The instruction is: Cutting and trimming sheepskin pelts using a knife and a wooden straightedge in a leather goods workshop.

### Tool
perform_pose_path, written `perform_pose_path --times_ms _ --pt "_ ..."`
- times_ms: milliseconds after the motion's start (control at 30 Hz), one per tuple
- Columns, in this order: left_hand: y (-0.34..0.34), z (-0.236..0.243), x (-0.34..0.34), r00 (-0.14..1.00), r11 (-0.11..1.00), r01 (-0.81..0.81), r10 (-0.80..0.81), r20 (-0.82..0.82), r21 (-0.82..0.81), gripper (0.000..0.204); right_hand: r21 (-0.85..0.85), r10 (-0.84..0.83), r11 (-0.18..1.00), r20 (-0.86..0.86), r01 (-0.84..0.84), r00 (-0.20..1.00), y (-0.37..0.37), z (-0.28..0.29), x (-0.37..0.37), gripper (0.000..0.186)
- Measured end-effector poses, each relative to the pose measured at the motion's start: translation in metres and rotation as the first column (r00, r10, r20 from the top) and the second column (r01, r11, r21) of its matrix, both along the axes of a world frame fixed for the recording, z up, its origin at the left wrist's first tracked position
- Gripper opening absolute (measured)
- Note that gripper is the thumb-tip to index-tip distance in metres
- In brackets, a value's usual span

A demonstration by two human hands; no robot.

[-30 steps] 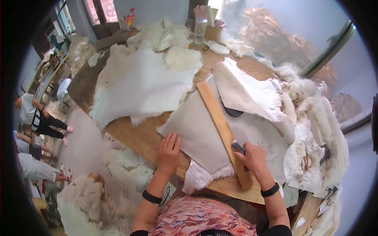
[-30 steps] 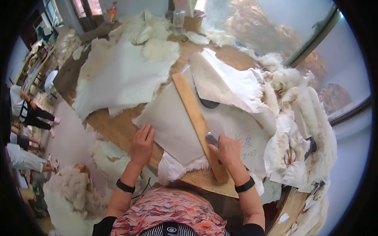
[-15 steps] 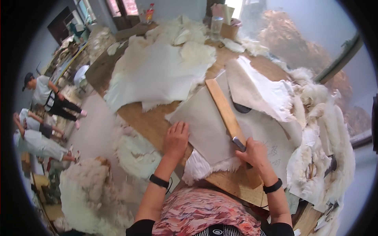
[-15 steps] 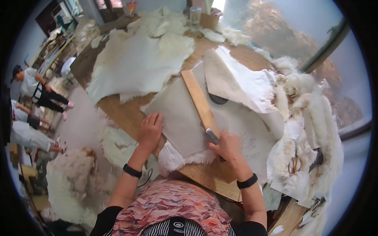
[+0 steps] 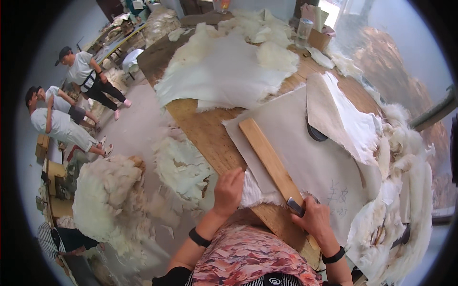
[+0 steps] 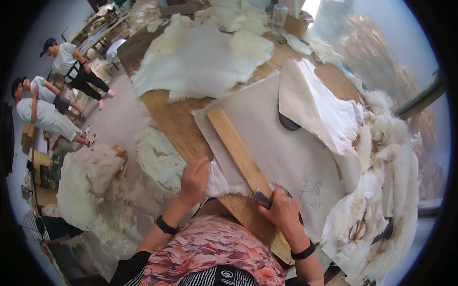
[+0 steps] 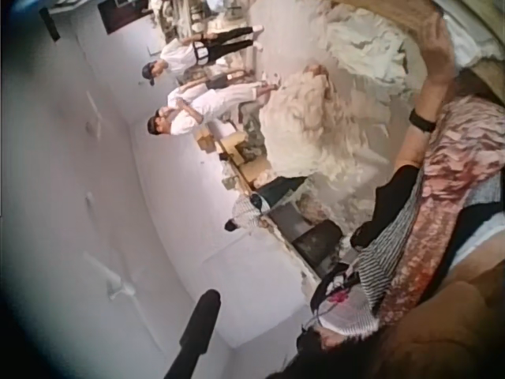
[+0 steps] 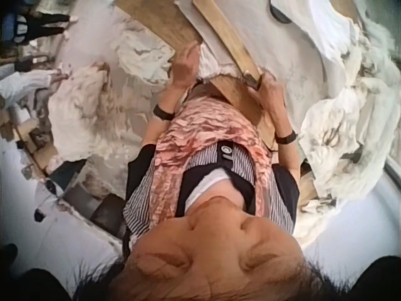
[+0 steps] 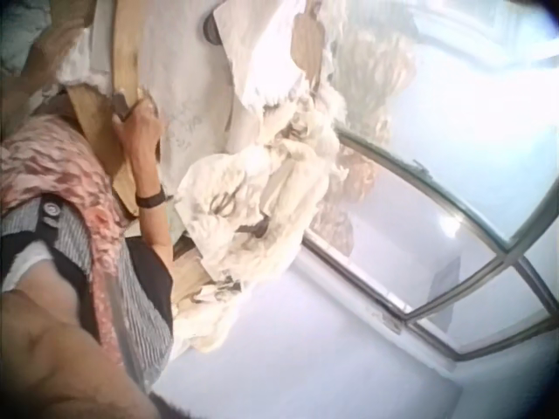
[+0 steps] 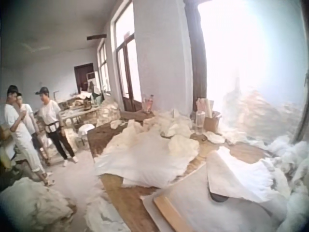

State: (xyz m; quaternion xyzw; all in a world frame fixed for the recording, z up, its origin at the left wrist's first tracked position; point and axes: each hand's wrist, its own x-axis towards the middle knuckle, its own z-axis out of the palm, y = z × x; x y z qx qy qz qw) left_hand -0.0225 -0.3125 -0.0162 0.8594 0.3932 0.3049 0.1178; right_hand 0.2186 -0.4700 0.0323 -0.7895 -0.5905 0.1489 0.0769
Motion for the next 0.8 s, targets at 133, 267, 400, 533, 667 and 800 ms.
perform_pose_path --times_ms 133,267,400,533,667,800 --pt "-0.018 0.006 0.005 0.992 0.994 0.107 -0.105 -0.065 0.020 0.027 0.000 0.030 1.000 0.068 -0.030 0.997 0.009 0.000 0.000 0.051" --pt "-0.020 0.002 -0.004 0.990 0.993 0.042 -0.027 -0.137 0.110 0.029 0.036 0.073 0.997 0.045 -0.075 0.996 0.028 -0.004 -0.012 0.052" --pt "-0.030 -0.021 -0.007 0.993 0.996 0.065 -0.057 -0.107 0.066 0.037 0.020 0.016 1.000 -0.017 -0.016 1.000 0.022 -0.003 -0.017 0.050" --pt "-0.032 -0.042 0.004 0.987 0.993 0.051 -0.034 -0.155 0.107 0.034 -0.124 -0.023 0.992 -0.068 0.014 0.997 0.014 -0.008 -0.011 0.052" --pt "-0.035 -0.030 0.000 0.983 0.999 0.021 -0.015 -0.183 0.030 0.040 0.032 0.031 0.999 -0.073 -0.029 0.997 0.015 -0.011 -0.011 0.047" --pt "-0.040 -0.019 0.009 0.999 0.986 0.000 0.009 -0.051 0.170 0.041 -0.030 0.013 0.999 -0.002 -0.013 1.000 0.014 -0.007 -0.012 0.048"
